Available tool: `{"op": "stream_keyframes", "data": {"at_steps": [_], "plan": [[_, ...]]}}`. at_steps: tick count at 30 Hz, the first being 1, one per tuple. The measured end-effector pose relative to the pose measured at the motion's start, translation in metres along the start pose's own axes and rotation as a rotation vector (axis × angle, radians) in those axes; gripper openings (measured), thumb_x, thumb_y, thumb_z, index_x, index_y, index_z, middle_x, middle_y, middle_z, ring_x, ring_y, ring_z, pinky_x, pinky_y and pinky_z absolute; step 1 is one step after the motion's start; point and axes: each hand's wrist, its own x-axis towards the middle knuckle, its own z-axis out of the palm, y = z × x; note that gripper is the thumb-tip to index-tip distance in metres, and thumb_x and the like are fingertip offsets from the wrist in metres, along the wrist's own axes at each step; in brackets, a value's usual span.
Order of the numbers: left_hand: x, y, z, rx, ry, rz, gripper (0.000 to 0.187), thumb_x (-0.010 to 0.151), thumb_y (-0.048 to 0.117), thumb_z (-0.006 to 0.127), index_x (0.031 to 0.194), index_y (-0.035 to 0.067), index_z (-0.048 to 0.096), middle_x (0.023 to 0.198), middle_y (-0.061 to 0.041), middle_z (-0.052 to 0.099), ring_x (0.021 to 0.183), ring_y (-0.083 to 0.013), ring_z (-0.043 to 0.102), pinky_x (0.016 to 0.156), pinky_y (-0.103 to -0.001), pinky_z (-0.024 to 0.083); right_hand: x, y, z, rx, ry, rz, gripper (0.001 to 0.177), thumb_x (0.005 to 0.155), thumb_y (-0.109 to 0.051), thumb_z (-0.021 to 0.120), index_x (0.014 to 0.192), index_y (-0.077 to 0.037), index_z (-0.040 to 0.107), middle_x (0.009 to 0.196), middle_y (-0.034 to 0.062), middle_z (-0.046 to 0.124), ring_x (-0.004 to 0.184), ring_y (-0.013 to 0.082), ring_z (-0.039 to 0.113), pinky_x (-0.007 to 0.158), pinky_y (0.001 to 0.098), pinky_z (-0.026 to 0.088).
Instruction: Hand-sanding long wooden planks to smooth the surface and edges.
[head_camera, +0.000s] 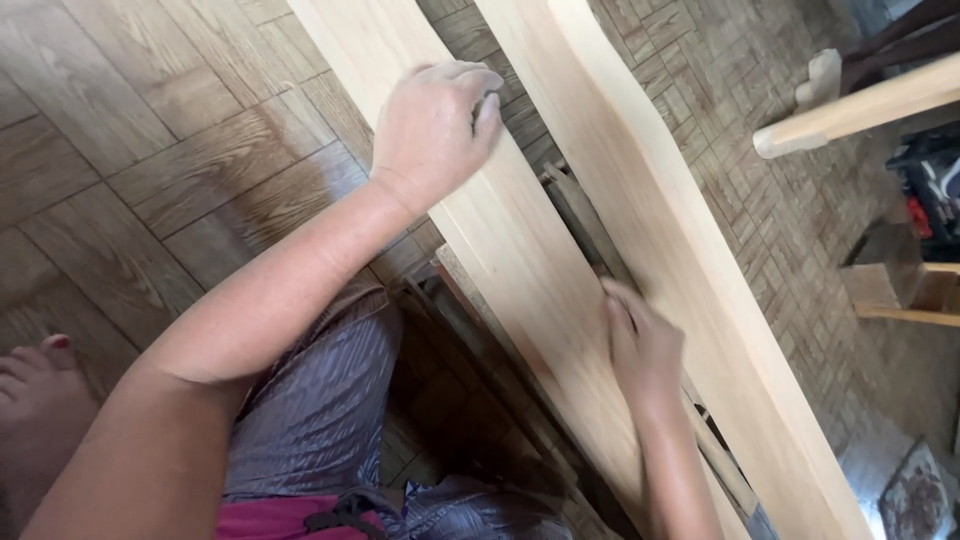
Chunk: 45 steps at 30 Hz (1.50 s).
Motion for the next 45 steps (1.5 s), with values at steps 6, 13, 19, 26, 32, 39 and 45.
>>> {"op": "stream_keyframes", "data": {"at_steps": [6, 13, 19, 26, 32, 39, 45], "plan": [[-0.001, -0.004, 0.002, 0.010, -0.007, -0.013, 0.030, 0.095, 0.012, 0.048, 0.101, 0.002, 0.077, 0.104, -0.006, 0.078, 0.091, -0.0253, 0.071, 0.089, -0.042, 0.050, 0.126, -0.090, 0.069, 0.061, 0.110, -0.409, 0.025, 0.099, -0.010, 0.048, 0.105, -0.006, 0.071, 0.090, 0.0058, 0.075, 0.079, 0.0242, 0.065, 0.073, 0.0373, 0.048], [-0.002, -0.004, -0.002, 0.027, 0.017, 0.023, 0.030, 0.093, 0.011, 0.048, 0.097, 0.005, 0.078, 0.102, -0.004, 0.078, 0.090, -0.0241, 0.071, 0.085, -0.042, 0.050, 0.124, -0.077, 0.084, 0.085, 0.215, -0.483, 0.023, 0.100, -0.001, 0.056, 0.120, -0.001, 0.069, 0.115, 0.0131, 0.077, 0.107, 0.0282, 0.074, 0.095, 0.0382, 0.056], [-0.002, -0.006, -0.001, 0.016, -0.003, 0.042, 0.031, 0.093, 0.008, 0.049, 0.098, 0.001, 0.079, 0.098, -0.010, 0.080, 0.084, -0.0298, 0.072, 0.081, -0.048, 0.055, 0.001, -0.013, 0.020, 0.068, 0.186, -0.256, 0.032, 0.106, -0.011, 0.047, 0.126, 0.002, 0.069, 0.122, 0.0162, 0.074, 0.115, 0.0294, 0.071, 0.102, 0.0403, 0.056], [-0.003, -0.018, 0.010, 0.107, 0.040, 0.099, 0.026, 0.093, 0.008, 0.053, 0.094, 0.004, 0.079, 0.093, -0.010, 0.080, 0.078, -0.0319, 0.071, 0.073, -0.048, 0.055, -0.170, 0.133, -0.047, -0.267, 0.219, 0.101, 0.030, 0.110, -0.025, 0.050, 0.126, -0.012, 0.072, 0.122, 0.0061, 0.074, 0.100, 0.0237, 0.071, 0.090, 0.0372, 0.053], [-0.006, -0.023, 0.014, 0.154, 0.075, 0.133, 0.025, 0.092, 0.008, 0.055, 0.095, 0.006, 0.080, 0.089, -0.008, 0.079, 0.075, -0.0313, 0.069, 0.073, -0.046, 0.052, -0.215, 0.171, -0.052, -0.350, 0.301, 0.281, 0.026, 0.112, -0.025, 0.052, 0.123, -0.019, 0.074, 0.121, 0.0015, 0.076, 0.107, 0.0227, 0.070, 0.089, 0.0375, 0.051], [-0.004, -0.003, 0.001, 0.167, -0.017, 0.125, 0.030, 0.095, 0.005, 0.051, 0.098, 0.002, 0.081, 0.095, -0.010, 0.079, 0.085, -0.0249, 0.073, 0.082, -0.047, 0.056, -0.101, 0.059, -0.003, -0.084, 0.311, 0.003, 0.030, 0.105, -0.006, 0.055, 0.130, 0.000, 0.069, 0.127, 0.0174, 0.072, 0.118, 0.0308, 0.069, 0.112, 0.0415, 0.049], [-0.028, 0.035, 0.027, -0.292, -0.148, 0.126, 0.031, 0.087, 0.018, 0.062, 0.112, 0.008, 0.076, 0.117, -0.018, 0.074, 0.120, -0.0379, 0.064, 0.102, -0.048, 0.046, -0.036, -0.054, 0.017, 0.153, 0.439, -0.320, 0.022, 0.104, -0.010, 0.059, 0.117, -0.007, 0.076, 0.117, 0.0091, 0.078, 0.108, 0.0281, 0.074, 0.093, 0.0405, 0.058]]}}
